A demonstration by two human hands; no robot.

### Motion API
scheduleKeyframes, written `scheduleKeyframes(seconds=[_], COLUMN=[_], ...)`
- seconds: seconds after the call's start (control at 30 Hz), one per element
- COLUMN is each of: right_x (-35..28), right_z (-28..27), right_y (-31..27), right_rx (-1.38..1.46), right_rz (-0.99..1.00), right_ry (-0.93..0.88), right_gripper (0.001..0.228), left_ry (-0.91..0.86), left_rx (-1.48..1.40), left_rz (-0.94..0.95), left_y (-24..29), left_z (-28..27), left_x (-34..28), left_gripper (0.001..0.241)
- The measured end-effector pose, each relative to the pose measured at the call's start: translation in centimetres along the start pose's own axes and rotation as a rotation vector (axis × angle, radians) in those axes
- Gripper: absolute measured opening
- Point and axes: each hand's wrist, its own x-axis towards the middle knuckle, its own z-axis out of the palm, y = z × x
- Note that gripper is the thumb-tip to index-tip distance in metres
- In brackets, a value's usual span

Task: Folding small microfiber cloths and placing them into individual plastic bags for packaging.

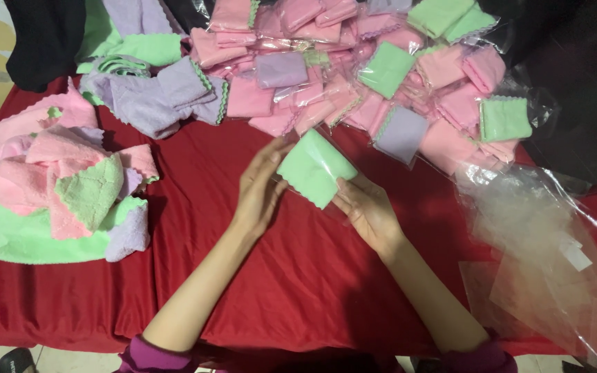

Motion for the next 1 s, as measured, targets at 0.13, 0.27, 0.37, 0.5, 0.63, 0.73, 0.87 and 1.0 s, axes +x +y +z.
scheduleKeyframes(seconds=[0.13,0.27,0.37,0.5,0.63,0.73,0.87,1.0], right_x=[0.7,1.0,1.0,0.7,0.2,0.3,0.7,1.2], right_z=[-0.9,-1.3,-1.3,-0.8,-0.3,-0.4,-1.0,-0.8], right_y=[0.9,0.9,0.8,0.4,0.0,-0.1,-0.5,-1.4], right_rx=[-0.013,-0.027,-0.049,-0.147,-0.114,-0.134,-0.174,-0.051], right_rz=[-0.028,-0.077,-0.102,-0.094,-0.117,-0.138,-0.054,0.015], right_ry=[-0.018,-0.044,-0.041,-0.017,-0.009,-0.004,-0.017,0.052], right_gripper=[0.038,0.039,0.041,0.042,0.042,0.042,0.043,0.043], left_ry=[-0.036,-0.045,-0.061,-0.114,-0.155,-0.209,-0.158,-0.033], left_rx=[0.104,0.175,0.193,0.192,0.275,0.247,0.251,0.036], left_rz=[0.064,0.004,-0.024,-0.005,-0.041,-0.064,-0.069,-0.103], left_y=[-0.2,-1.7,-1.4,-1.4,-0.8,-1.1,-1.3,-2.4], left_z=[-1.3,-1.7,-1.3,-2.3,-1.4,-1.8,-2.2,-3.4], left_x=[0.9,1.0,0.9,1.3,0.6,0.9,1.2,2.5], left_gripper=[0.043,0.039,0.041,0.044,0.041,0.04,0.035,0.037])
